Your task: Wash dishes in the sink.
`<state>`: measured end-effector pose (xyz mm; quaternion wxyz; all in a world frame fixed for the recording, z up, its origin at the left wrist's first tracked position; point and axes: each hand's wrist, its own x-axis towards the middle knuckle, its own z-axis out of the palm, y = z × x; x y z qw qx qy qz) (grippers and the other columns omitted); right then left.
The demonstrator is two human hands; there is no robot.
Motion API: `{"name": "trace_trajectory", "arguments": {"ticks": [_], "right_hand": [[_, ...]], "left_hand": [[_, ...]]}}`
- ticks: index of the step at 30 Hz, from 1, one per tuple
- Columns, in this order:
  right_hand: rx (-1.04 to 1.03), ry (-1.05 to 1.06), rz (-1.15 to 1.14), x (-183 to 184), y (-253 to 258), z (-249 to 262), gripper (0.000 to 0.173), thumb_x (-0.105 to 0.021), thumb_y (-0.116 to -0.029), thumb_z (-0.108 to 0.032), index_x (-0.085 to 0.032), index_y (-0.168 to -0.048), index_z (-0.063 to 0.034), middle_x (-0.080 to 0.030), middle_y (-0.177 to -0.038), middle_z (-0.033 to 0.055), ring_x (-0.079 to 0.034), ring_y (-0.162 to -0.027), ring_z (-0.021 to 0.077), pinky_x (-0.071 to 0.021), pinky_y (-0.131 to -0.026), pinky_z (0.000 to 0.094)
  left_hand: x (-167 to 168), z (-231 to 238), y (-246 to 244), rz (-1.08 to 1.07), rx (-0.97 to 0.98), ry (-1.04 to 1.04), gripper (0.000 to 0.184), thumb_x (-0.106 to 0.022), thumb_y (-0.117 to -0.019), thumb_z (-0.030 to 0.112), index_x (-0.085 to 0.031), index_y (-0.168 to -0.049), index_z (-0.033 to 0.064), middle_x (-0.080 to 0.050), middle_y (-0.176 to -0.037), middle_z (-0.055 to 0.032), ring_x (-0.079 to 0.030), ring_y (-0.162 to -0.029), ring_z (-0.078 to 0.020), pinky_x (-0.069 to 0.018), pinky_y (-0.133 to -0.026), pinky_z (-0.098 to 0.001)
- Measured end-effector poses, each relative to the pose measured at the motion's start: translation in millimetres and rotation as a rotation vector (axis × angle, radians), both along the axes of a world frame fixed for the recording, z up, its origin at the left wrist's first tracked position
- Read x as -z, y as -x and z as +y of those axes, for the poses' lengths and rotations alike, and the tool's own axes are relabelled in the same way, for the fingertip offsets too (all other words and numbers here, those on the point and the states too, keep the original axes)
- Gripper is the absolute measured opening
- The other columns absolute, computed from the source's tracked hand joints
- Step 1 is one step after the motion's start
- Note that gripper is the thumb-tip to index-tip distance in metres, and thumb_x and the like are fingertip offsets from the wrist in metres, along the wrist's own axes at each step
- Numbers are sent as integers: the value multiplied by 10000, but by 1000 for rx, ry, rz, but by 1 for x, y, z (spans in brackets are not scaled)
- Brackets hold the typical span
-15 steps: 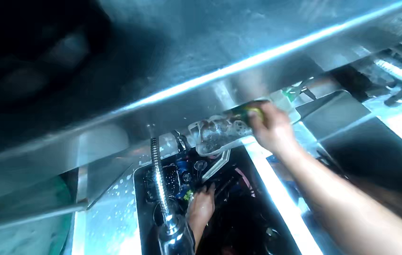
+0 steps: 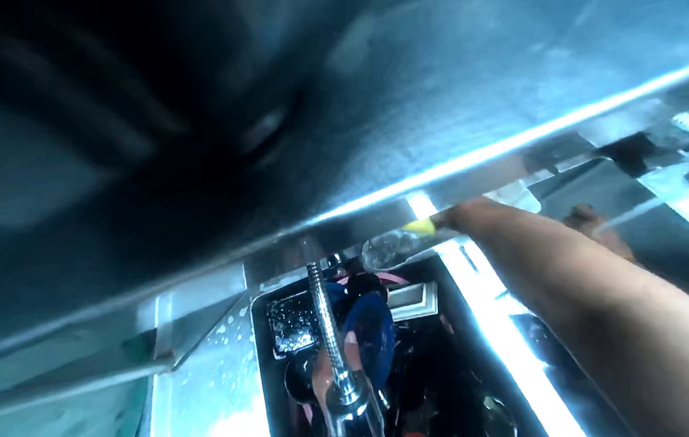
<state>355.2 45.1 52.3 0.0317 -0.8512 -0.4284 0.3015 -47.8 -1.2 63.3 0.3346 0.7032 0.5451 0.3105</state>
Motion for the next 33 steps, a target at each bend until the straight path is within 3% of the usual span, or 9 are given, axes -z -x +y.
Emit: {"name": "trace_trajectory", "arguments": {"ticks": [3,6,10,13,15,19,27,29,33], "right_hand": [[323,-390,313,-151,49,-14,407,-598,-992,-11,-557,-1396,-37,-654,-1242,233,-643,-1129,334,-503,-996,518],[449,-936,486,-169,92,-41,378,-615,-972,-50,-575,-1348,-69,-706,-1105,84,-698,-936,133,-605,-833,344],[508,-924,734,-127,194,-85,586,-744,-904,-70,-514,-1427,-202,-712,-1148,100,-734,-879,236,-646,-732,434],[436,-671,428,-60,250,-101,842,-719,-912,-259,-277,-1629,-277,-423,-1583,89,-517,-1378,262,-502,-1092,503],[408,-641,372,-39,284,-110,763,-633,-948,-349,-323,-1626,-187,-252,-1692,130,-309,-1536,312,-353,-1218,527],[122,-708,423,-25,329,-139,528,-337,-1067,-313,-496,-1534,-125,-422,-1628,49,-279,-1560,226,-179,-1300,467],[333,-548,197,-13,287,-136,600,-350,-1064,-366,-358,-1599,-95,-328,-1673,80,-218,-1580,234,-212,-1292,434],[335,-608,325,-31,304,-146,570,-458,-1044,-377,-446,-1523,-69,-367,-1646,110,-326,-1538,226,-314,-1257,401],[352,-671,396,-27,295,-139,398,-530,-996,-231,-627,-1341,-60,-336,-1670,58,-215,-1579,232,-270,-1273,434]], "left_hand": [[-20,2,0,-291,-129,423,238,-578,-1030,106,-665,-1175,-62,-721,-1002,-141,-690,-922,-129,-568,-888,-312],[-22,-4,-14,-632,-224,685,261,-545,-1058,179,-641,-1189,-26,-702,-1026,-123,-675,-937,-149,-574,-863,-330],[-25,-11,-43,-768,-243,870,443,-509,-1079,356,-544,-1401,54,-603,-1370,-151,-585,-1253,-256,-491,-1061,-486],[-38,-26,-47,-811,-141,919,473,-412,-1104,394,-477,-1474,105,-571,-1421,-131,-567,-1285,-254,-484,-1065,-509],[-42,-37,-38,-791,-101,886,432,-402,-1114,343,-539,-1406,55,-619,-1330,-143,-605,-1201,-235,-503,-1025,-467],[-44,-38,-17,-745,-71,837,385,-356,-1119,303,-589,-1197,6,-664,-993,-113,-657,-893,-154,-564,-810,-334],[-48,-70,-10,-716,-72,786,431,-385,-1120,309,-534,-1365,-12,-653,-1237,-198,-662,-1119,-273,-562,-969,-473],[-42,-66,-17,-702,-58,766,435,-375,-1121,327,-557,-1330,-9,-668,-1183,-184,-675,-1058,-253,-573,-928,-452],[-35,-72,-17,-541,9,712,384,-416,-1112,269,-590,-1246,-46,-672,-1087,-188,-680,-972,-242,-585,-867,-439]]}}
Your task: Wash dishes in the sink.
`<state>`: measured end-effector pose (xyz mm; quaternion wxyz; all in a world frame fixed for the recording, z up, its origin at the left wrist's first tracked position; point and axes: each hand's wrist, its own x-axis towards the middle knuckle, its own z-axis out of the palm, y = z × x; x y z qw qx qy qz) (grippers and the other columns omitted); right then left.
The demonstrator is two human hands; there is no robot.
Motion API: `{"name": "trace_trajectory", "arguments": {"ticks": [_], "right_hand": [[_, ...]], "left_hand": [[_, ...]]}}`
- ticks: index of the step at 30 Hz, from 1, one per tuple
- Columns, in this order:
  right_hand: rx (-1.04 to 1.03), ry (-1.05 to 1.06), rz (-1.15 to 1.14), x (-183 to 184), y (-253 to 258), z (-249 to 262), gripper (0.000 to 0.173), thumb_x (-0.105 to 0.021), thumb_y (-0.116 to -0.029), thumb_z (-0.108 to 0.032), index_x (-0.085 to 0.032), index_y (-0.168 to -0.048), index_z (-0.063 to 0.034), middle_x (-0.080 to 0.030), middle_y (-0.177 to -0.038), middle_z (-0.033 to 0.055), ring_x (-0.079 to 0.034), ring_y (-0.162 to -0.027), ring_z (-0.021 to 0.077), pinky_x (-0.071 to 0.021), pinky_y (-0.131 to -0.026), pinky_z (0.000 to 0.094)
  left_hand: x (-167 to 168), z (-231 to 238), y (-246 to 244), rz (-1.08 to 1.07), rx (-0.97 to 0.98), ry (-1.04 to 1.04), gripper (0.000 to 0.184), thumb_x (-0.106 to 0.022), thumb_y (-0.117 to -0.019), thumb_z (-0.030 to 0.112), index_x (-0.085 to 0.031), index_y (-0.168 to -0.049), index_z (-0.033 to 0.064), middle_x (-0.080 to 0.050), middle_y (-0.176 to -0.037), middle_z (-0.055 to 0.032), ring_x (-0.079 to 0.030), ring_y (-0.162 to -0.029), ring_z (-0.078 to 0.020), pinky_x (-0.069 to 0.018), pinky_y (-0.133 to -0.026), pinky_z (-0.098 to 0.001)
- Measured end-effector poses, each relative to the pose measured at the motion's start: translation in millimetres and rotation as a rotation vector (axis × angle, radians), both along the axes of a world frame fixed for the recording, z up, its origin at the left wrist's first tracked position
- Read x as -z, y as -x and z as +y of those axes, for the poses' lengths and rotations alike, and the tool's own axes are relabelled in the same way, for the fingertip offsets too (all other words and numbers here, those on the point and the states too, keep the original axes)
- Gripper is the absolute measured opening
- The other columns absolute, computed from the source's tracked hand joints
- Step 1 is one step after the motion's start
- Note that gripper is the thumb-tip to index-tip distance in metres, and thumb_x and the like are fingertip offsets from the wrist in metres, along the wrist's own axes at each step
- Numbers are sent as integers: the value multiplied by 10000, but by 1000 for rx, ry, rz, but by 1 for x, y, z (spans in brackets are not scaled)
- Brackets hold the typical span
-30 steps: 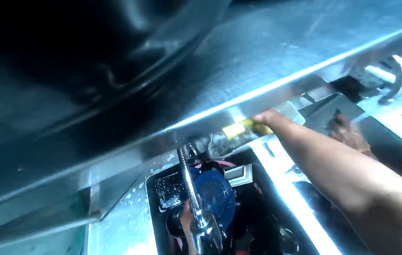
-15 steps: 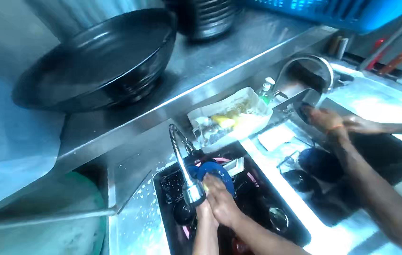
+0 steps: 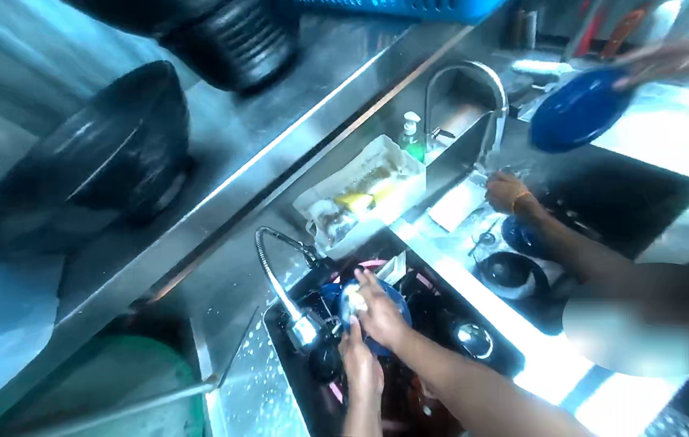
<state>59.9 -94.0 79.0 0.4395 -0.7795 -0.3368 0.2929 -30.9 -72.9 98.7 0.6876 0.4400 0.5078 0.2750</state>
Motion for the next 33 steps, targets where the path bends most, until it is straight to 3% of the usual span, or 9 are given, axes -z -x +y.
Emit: {"name": "trace_trajectory", "arguments": {"ticks": [5,9,12,14,17,22,25,28,33], "right_hand": [[-54,-226,0,-1,11,7,293,-488,-1033,-212,-750,-1087,-91,-522,-1554,8,-314,-1543,212,-293,-1266,408],[58,-64,-17,8,-4,20,304,-499,-1008,-232,-771,-1127,-167,-489,-1579,-32,-286,-1551,212,-305,-1254,434],[8,-245,8,-7,15,20,267,-537,-1006,-207,-780,-1031,-99,-551,-1528,14,-332,-1533,234,-295,-1263,434],[-17,-318,18,-7,18,19,266,-546,-1009,-229,-789,-1025,-122,-572,-1507,22,-350,-1523,243,-306,-1255,440],[97,-140,-68,-3,-6,28,282,-531,-1015,-309,-793,-1070,-221,-611,-1433,-23,-443,-1436,194,-385,-1191,409],[158,28,-136,-13,8,6,310,-508,-984,-275,-786,-1072,-172,-674,-1246,38,-564,-1248,246,-448,-1096,420],[186,-53,-19,-14,26,-1,289,-527,-988,-266,-783,-1051,-149,-676,-1224,43,-566,-1230,238,-451,-1083,401],[277,-120,47,-23,11,15,276,-552,-977,-236,-787,-1090,-146,-676,-1258,53,-570,-1259,233,-450,-1108,404],[75,-378,89,-41,38,23,242,-579,-981,-237,-787,-995,-113,-694,-1189,75,-582,-1222,254,-465,-1083,435]], "left_hand": [[-5,18,4,42,-11,-108,337,-451,-1096,226,-631,-1162,-52,-691,-1012,-176,-691,-923,-228,-593,-838,-428],[-11,15,10,91,5,-128,327,-492,-1089,211,-632,-1132,-82,-703,-997,-200,-717,-895,-246,-617,-824,-429],[-13,23,15,67,9,-192,316,-474,-1089,192,-651,-1092,-70,-703,-935,-175,-707,-849,-222,-610,-792,-408],[-13,26,18,67,-3,-227,293,-482,-1079,169,-659,-1055,-62,-698,-893,-165,-704,-814,-214,-610,-765,-396],[-20,20,20,8,-23,-259,266,-504,-1071,135,-660,-1069,-80,-717,-945,-184,-726,-870,-227,-622,-824,-407],[-26,18,24,-68,-82,-306,257,-494,-1065,115,-651,-1124,-79,-720,-981,-174,-726,-895,-217,-621,-839,-398],[-19,21,25,-29,-8,-321,267,-490,-1073,126,-649,-1145,-77,-723,-985,-177,-729,-887,-217,-623,-832,-393],[-22,17,25,37,103,-341,268,-507,-1064,121,-682,-1065,-83,-730,-912,-174,-735,-831,-222,-630,-794,-386],[-34,39,28,85,45,-385,301,-480,-1065,169,-685,-977,-33,-705,-846,-115,-699,-792,-174,-604,-755,-377]]}}
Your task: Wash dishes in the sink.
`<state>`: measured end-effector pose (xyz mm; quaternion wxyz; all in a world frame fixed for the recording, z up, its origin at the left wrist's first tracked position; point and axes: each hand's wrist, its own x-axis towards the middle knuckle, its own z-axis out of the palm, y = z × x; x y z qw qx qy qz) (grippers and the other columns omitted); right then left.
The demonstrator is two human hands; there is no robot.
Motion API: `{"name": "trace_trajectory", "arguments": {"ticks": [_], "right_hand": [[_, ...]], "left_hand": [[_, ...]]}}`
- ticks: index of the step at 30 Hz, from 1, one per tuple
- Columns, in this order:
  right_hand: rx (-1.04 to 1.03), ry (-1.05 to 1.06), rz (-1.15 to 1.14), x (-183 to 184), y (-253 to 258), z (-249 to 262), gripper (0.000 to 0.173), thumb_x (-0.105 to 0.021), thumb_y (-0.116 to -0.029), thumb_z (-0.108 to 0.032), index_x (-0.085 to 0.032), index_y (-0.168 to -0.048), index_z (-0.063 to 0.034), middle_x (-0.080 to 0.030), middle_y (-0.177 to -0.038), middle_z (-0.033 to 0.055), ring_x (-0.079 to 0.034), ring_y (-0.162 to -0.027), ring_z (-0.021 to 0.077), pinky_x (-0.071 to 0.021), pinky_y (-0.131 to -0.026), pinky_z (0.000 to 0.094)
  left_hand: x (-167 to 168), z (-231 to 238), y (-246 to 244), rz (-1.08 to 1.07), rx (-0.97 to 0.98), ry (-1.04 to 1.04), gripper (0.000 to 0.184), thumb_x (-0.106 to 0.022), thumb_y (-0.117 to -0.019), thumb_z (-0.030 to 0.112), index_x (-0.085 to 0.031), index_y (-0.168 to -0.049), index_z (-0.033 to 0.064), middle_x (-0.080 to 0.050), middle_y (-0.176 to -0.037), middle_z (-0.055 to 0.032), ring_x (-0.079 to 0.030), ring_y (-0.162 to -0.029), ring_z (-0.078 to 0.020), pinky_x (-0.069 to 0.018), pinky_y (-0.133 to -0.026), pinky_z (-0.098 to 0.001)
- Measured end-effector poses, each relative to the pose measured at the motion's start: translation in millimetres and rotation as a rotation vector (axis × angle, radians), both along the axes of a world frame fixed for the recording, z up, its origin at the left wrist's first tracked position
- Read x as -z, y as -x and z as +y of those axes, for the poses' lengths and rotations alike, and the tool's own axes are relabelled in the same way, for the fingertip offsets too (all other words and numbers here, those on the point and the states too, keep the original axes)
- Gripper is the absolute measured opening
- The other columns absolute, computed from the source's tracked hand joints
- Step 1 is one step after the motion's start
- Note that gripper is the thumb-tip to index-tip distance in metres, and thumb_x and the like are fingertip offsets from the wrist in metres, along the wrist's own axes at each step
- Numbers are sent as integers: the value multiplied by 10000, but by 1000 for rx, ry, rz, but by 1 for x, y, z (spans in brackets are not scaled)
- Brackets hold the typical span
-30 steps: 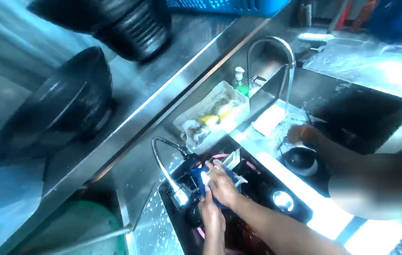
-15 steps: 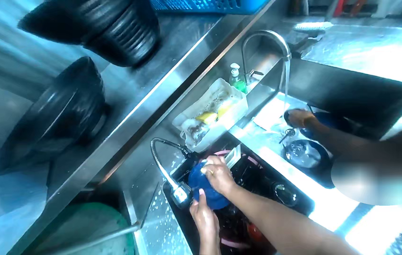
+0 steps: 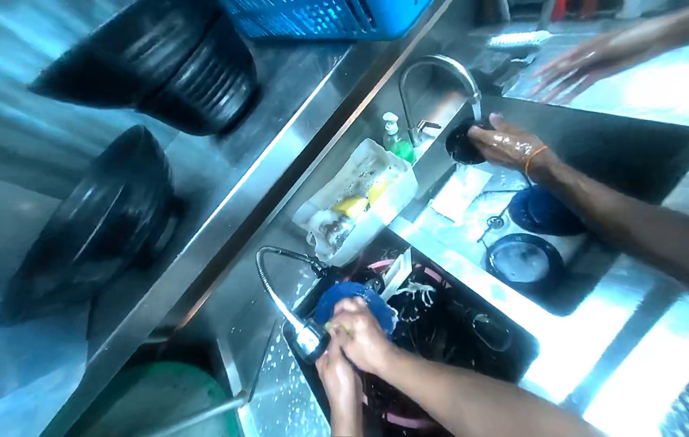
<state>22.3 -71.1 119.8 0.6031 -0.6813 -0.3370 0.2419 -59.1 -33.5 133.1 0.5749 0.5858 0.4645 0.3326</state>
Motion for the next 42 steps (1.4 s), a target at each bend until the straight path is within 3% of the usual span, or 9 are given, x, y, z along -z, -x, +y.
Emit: {"name": "trace_trajectory", "arguments": {"ticks": [6,13,17,21,24,29,33,35,42], "right_hand": [[-41,-138,-28,4,14,-4,213,-571,-975,-165,-769,-978,-86,-696,-1193,87,-586,-1221,250,-459,-1087,430],[220,281,-247,32,-15,2,297,-500,-1008,-271,-755,-1140,-195,-665,-1276,50,-557,-1287,260,-472,-1095,428],[167,174,-71,29,28,-28,244,-554,-972,-225,-776,-1045,-156,-691,-1216,43,-580,-1242,244,-480,-1075,416],[105,-65,-68,19,20,-11,213,-559,-1003,-205,-761,-1009,-138,-687,-1190,61,-585,-1220,237,-479,-1077,411],[251,29,-127,23,-15,10,252,-548,-1013,-251,-774,-1106,-188,-693,-1242,41,-581,-1273,230,-476,-1103,436],[264,271,-171,40,-8,-13,284,-522,-1008,-287,-772,-1117,-208,-676,-1274,29,-563,-1288,244,-479,-1090,418],[157,-22,-115,41,24,-32,226,-571,-1010,-251,-787,-1003,-187,-705,-1153,9,-590,-1214,196,-488,-1066,389],[91,-76,-129,31,11,-20,231,-563,-1018,-264,-779,-1000,-184,-699,-1181,9,-577,-1241,188,-472,-1089,388],[332,202,-154,18,-12,6,279,-524,-1007,-260,-768,-1131,-201,-667,-1283,47,-563,-1281,255,-471,-1099,426]], "left_hand": [[-2,14,5,68,24,-52,245,-475,-1063,126,-653,-1131,-28,-700,-972,-131,-688,-896,-176,-589,-835,-377],[-22,0,2,11,-88,-293,106,-583,-977,22,-664,-1000,-42,-723,-853,-84,-723,-809,-118,-621,-765,-306],[-9,3,-8,59,-139,-195,232,-591,-1024,96,-599,-1206,-47,-702,-1020,-128,-704,-923,-143,-604,-858,-328],[-9,2,-17,239,-99,-154,300,-561,-1061,247,-676,-1029,-28,-690,-834,-115,-685,-753,-162,-592,-737,-368],[-15,-2,-14,229,-29,-154,273,-574,-1054,207,-661,-1155,-30,-723,-994,-130,-709,-919,-157,-596,-867,-366],[-11,2,-13,99,-166,-213,263,-636,-1017,149,-631,-1191,-47,-715,-1068,-144,-709,-982,-159,-592,-904,-350],[3,-12,-5,142,-85,-105,348,-497,-1086,229,-702,-973,-28,-708,-820,-107,-707,-762,-160,-609,-735,-355],[7,-18,0,156,-29,-79,375,-450,-1099,230,-705,-1007,-29,-702,-802,-113,-703,-739,-169,-612,-713,-361],[-14,-22,8,191,31,-175,340,-495,-1083,193,-733,-971,-23,-730,-801,-110,-726,-745,-161,-627,-722,-349]]}}
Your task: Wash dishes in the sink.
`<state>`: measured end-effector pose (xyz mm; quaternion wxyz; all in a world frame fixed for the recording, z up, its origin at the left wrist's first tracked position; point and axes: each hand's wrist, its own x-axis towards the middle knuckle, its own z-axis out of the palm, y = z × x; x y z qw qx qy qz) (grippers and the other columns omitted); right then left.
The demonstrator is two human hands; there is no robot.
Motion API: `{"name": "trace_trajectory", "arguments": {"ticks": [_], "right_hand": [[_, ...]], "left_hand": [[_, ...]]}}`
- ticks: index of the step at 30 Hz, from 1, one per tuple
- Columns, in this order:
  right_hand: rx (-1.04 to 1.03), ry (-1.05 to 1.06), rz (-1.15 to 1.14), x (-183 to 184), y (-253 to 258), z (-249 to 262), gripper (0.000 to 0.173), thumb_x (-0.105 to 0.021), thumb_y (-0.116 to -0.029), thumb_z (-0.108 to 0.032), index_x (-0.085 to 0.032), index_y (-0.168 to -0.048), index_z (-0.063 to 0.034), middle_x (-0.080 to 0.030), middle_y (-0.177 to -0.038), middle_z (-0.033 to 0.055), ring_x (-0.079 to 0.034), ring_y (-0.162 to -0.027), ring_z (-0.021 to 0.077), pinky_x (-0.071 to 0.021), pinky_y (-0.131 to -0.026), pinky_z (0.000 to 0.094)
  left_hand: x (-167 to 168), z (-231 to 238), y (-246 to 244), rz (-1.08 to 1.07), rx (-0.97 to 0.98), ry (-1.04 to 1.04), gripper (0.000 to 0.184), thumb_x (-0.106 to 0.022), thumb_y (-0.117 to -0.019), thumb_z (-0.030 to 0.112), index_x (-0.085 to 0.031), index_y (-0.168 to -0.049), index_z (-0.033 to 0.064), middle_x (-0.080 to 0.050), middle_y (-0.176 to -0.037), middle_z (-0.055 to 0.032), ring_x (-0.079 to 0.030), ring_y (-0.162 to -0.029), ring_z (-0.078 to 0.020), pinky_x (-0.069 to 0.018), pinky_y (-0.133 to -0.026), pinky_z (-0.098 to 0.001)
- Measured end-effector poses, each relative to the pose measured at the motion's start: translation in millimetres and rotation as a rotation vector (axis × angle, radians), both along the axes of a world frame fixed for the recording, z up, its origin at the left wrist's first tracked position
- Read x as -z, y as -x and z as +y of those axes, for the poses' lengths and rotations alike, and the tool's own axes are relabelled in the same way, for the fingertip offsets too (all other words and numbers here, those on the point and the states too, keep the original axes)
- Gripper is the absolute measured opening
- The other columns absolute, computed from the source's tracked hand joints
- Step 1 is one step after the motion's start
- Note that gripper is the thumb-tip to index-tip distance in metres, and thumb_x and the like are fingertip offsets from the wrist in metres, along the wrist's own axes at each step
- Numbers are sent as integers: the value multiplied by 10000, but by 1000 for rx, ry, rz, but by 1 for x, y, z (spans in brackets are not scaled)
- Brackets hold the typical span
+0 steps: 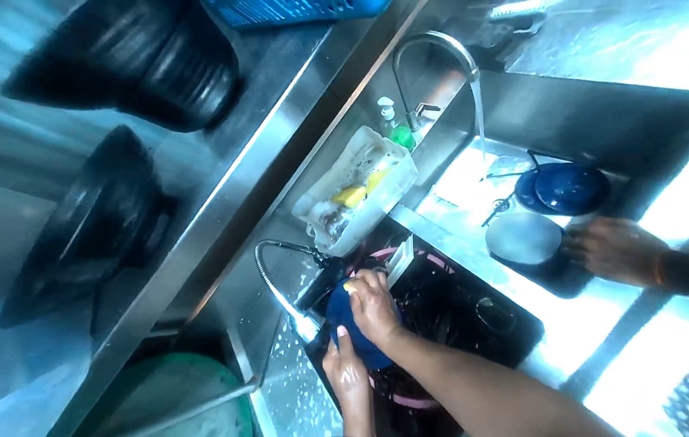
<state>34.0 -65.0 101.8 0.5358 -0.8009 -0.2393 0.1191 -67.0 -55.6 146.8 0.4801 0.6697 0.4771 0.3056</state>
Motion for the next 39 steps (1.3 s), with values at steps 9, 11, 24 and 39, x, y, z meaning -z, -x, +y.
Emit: {"name": "trace_trajectory", "arguments": {"ticks": [9,11,24,39], "right_hand": [[-564,-418,30,-12,54,-24,224,-519,-993,-70,-737,-1018,-21,-709,-1219,102,-565,-1311,243,-400,-1177,403],[-564,-328,-51,-9,44,-14,291,-505,-1007,-100,-712,-1202,-37,-621,-1437,73,-374,-1507,266,-258,-1277,446],[88,-230,792,7,22,-43,433,-698,-959,-172,-551,-1347,-50,-725,-1020,137,-730,-820,235,-636,-702,426],[249,635,658,86,-191,-198,453,-578,-1052,-302,-553,-1421,-40,-604,-1395,171,-593,-1269,254,-485,-1078,467]], "left_hand": [[1,28,14,-100,2,162,414,-348,-1088,235,-681,-996,7,-701,-841,-85,-693,-799,-153,-597,-743,-359],[-4,25,13,36,-23,52,373,-457,-1073,215,-718,-910,2,-700,-759,-87,-694,-714,-163,-598,-686,-378],[58,13,-26,-574,-315,450,276,-619,-999,74,-575,-1259,-8,-695,-1075,-193,-709,-948,-296,-614,-820,-516],[169,16,8,1219,881,-66,662,-586,-946,107,-406,-1577,195,-419,-1603,-80,-453,-1410,-380,-465,-1070,-566]]}}
